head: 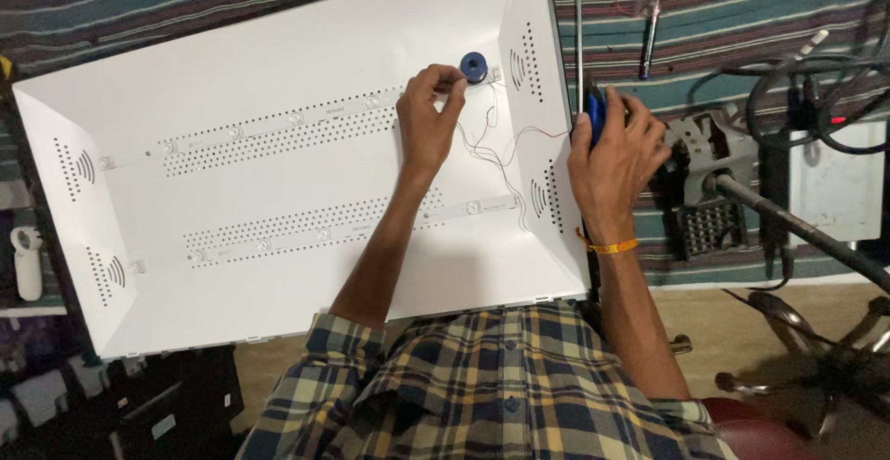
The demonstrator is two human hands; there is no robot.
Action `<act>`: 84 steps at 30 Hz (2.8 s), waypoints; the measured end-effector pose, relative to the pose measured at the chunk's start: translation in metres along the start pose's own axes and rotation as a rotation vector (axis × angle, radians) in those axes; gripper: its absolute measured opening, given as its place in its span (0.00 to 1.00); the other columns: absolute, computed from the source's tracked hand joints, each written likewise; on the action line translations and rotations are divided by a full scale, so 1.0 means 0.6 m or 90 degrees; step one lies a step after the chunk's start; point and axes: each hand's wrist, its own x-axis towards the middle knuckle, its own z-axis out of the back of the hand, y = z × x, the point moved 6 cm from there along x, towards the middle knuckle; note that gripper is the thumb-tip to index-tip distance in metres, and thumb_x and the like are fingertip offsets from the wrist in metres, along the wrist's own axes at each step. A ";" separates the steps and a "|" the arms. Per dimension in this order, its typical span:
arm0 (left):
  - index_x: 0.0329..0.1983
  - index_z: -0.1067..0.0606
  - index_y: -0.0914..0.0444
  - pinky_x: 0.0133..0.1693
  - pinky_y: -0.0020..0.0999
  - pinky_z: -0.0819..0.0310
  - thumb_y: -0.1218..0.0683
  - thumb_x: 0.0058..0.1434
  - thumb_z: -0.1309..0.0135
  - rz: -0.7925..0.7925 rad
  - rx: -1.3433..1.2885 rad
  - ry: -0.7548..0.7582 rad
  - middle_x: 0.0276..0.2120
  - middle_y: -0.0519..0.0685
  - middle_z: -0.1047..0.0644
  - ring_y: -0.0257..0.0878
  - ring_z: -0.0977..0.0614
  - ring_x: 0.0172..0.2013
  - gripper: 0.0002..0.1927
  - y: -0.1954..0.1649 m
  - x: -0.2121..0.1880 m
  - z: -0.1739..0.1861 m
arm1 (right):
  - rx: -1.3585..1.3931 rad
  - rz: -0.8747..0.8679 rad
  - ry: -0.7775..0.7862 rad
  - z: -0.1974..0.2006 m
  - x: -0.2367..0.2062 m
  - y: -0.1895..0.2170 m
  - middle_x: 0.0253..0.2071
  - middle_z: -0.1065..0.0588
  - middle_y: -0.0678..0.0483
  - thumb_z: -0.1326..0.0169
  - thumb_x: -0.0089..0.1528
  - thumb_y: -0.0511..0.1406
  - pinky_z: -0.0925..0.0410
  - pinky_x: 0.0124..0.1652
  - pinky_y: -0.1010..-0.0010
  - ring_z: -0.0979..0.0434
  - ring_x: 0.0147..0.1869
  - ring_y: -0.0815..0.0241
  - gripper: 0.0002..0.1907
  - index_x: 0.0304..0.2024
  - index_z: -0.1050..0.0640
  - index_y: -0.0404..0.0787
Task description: The person strips the insulation from two wires using pliers, then twists the exposed strands together. They apply solder with a soldering iron to join the wires and secure the connection inside a white metal enclosure. The person repeats the process for a second wire pair.
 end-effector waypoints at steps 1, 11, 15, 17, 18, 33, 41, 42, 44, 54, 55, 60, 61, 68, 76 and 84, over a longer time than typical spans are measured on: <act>0.40 0.22 0.64 0.43 0.33 0.22 0.59 0.64 0.40 -0.003 0.025 -0.008 0.35 0.47 0.19 0.37 0.19 0.38 0.04 0.004 -0.004 0.006 | -0.019 0.026 -0.028 0.008 0.002 0.009 0.59 0.30 0.42 0.43 0.69 0.40 0.42 0.55 0.46 0.34 0.61 0.42 0.23 0.62 0.26 0.34; 0.41 0.22 0.63 0.45 0.36 0.24 0.60 0.65 0.42 -0.048 0.052 -0.040 0.38 0.49 0.21 0.40 0.20 0.42 0.03 0.009 -0.009 0.001 | 0.183 0.338 0.177 -0.088 0.142 0.185 0.51 0.22 0.48 0.35 0.57 0.33 0.38 0.51 0.55 0.29 0.52 0.45 0.24 0.57 0.20 0.44; 0.41 0.22 0.63 0.47 0.36 0.25 0.59 0.66 0.42 -0.048 0.035 -0.024 0.38 0.47 0.21 0.39 0.19 0.42 0.03 0.009 -0.010 -0.003 | 0.220 0.275 0.214 -0.115 0.178 0.151 0.45 0.19 0.50 0.34 0.59 0.33 0.32 0.49 0.57 0.25 0.48 0.49 0.20 0.54 0.19 0.42; 0.41 0.22 0.62 0.48 0.37 0.28 0.59 0.66 0.42 -0.057 0.056 -0.019 0.37 0.46 0.21 0.39 0.20 0.42 0.02 0.007 -0.011 -0.004 | 0.328 0.195 0.120 -0.108 0.201 0.107 0.47 0.20 0.48 0.36 0.64 0.32 0.27 0.45 0.61 0.22 0.44 0.54 0.18 0.56 0.21 0.38; 0.41 0.22 0.61 0.49 0.38 0.31 0.59 0.66 0.42 -0.070 0.081 -0.022 0.37 0.45 0.21 0.39 0.21 0.42 0.02 0.005 -0.011 -0.004 | 0.318 0.199 0.044 -0.100 0.214 0.088 0.47 0.21 0.46 0.36 0.65 0.30 0.25 0.45 0.63 0.21 0.45 0.55 0.17 0.56 0.21 0.35; 0.47 0.20 0.59 0.49 0.38 0.35 0.56 0.61 0.37 -0.074 0.104 0.049 0.31 0.41 0.17 0.36 0.20 0.38 0.11 0.010 0.028 -0.035 | 0.390 0.058 -0.093 0.002 0.084 -0.027 0.50 0.26 0.51 0.40 0.76 0.31 0.29 0.40 0.73 0.26 0.44 0.64 0.13 0.61 0.22 0.35; 0.44 0.18 0.61 0.42 0.34 0.22 0.59 0.63 0.39 -0.048 0.027 0.073 0.34 0.45 0.16 0.36 0.18 0.38 0.07 0.008 0.032 -0.020 | 0.724 -0.154 -0.284 0.137 -0.131 -0.096 0.37 0.27 0.53 0.48 0.79 0.34 0.27 0.31 0.74 0.26 0.32 0.65 0.06 0.47 0.31 0.42; 0.43 0.18 0.61 0.42 0.34 0.22 0.59 0.62 0.39 -0.060 0.036 0.075 0.34 0.46 0.16 0.36 0.18 0.37 0.07 0.005 0.032 -0.017 | 0.743 -0.206 -0.302 0.147 -0.156 -0.109 0.37 0.27 0.53 0.51 0.79 0.34 0.27 0.33 0.74 0.26 0.33 0.64 0.04 0.49 0.32 0.43; 0.43 0.18 0.61 0.41 0.33 0.21 0.60 0.62 0.39 -0.071 0.042 0.082 0.35 0.46 0.17 0.37 0.19 0.38 0.06 0.000 0.028 -0.013 | 0.779 -0.310 -0.343 0.161 -0.204 -0.140 0.38 0.27 0.52 0.55 0.80 0.34 0.28 0.38 0.75 0.25 0.36 0.63 0.03 0.55 0.34 0.45; 0.39 0.19 0.62 0.45 0.38 0.29 0.61 0.60 0.37 -0.159 0.133 0.065 0.32 0.45 0.22 0.41 0.25 0.41 0.04 -0.008 0.015 -0.029 | 0.476 -0.262 -0.304 0.145 -0.210 -0.321 0.42 0.27 0.52 0.52 0.78 0.31 0.34 0.38 0.76 0.29 0.40 0.65 0.05 0.48 0.28 0.33; 0.39 0.19 0.62 0.45 0.36 0.28 0.61 0.61 0.37 -0.148 0.120 0.070 0.32 0.45 0.23 0.41 0.26 0.41 0.04 -0.005 0.015 -0.033 | 0.493 -0.259 -0.313 0.142 -0.202 -0.325 0.43 0.26 0.51 0.53 0.78 0.30 0.31 0.41 0.76 0.27 0.41 0.65 0.05 0.50 0.28 0.32; 0.41 0.20 0.63 0.48 0.37 0.30 0.62 0.63 0.39 -0.204 0.170 0.063 0.35 0.47 0.26 0.43 0.27 0.45 0.04 -0.011 0.007 -0.046 | 0.359 -0.094 -0.186 0.153 -0.167 -0.265 0.45 0.24 0.49 0.50 0.78 0.32 0.28 0.40 0.76 0.26 0.40 0.64 0.11 0.58 0.25 0.31; 0.41 0.20 0.63 0.48 0.37 0.30 0.63 0.63 0.40 -0.208 0.191 0.069 0.35 0.47 0.26 0.43 0.28 0.46 0.05 -0.012 0.002 -0.049 | 0.276 0.001 -0.157 0.162 -0.165 -0.245 0.47 0.24 0.45 0.52 0.79 0.33 0.26 0.45 0.73 0.23 0.46 0.60 0.12 0.59 0.27 0.28; 0.43 0.19 0.60 0.49 0.39 0.36 0.58 0.63 0.38 -0.203 0.259 0.036 0.38 0.42 0.24 0.39 0.28 0.48 0.06 -0.018 -0.008 -0.054 | 0.188 -0.049 -0.201 0.163 -0.175 -0.296 0.47 0.23 0.42 0.50 0.77 0.32 0.23 0.48 0.71 0.19 0.48 0.57 0.11 0.56 0.26 0.28; 0.43 0.18 0.59 0.51 0.40 0.39 0.57 0.64 0.39 -0.172 0.214 0.050 0.38 0.41 0.23 0.39 0.29 0.50 0.05 -0.009 -0.014 -0.047 | 0.333 -0.193 -0.389 0.191 -0.230 -0.312 0.46 0.23 0.45 0.46 0.75 0.31 0.24 0.45 0.72 0.20 0.45 0.60 0.07 0.54 0.27 0.33; 0.40 0.18 0.59 0.49 0.40 0.40 0.57 0.62 0.38 -0.171 0.270 0.051 0.34 0.42 0.27 0.39 0.29 0.46 0.04 -0.015 -0.014 -0.054 | 0.445 0.112 -0.044 0.045 -0.105 -0.036 0.45 0.23 0.46 0.42 0.72 0.29 0.24 0.42 0.71 0.20 0.43 0.60 0.08 0.51 0.26 0.35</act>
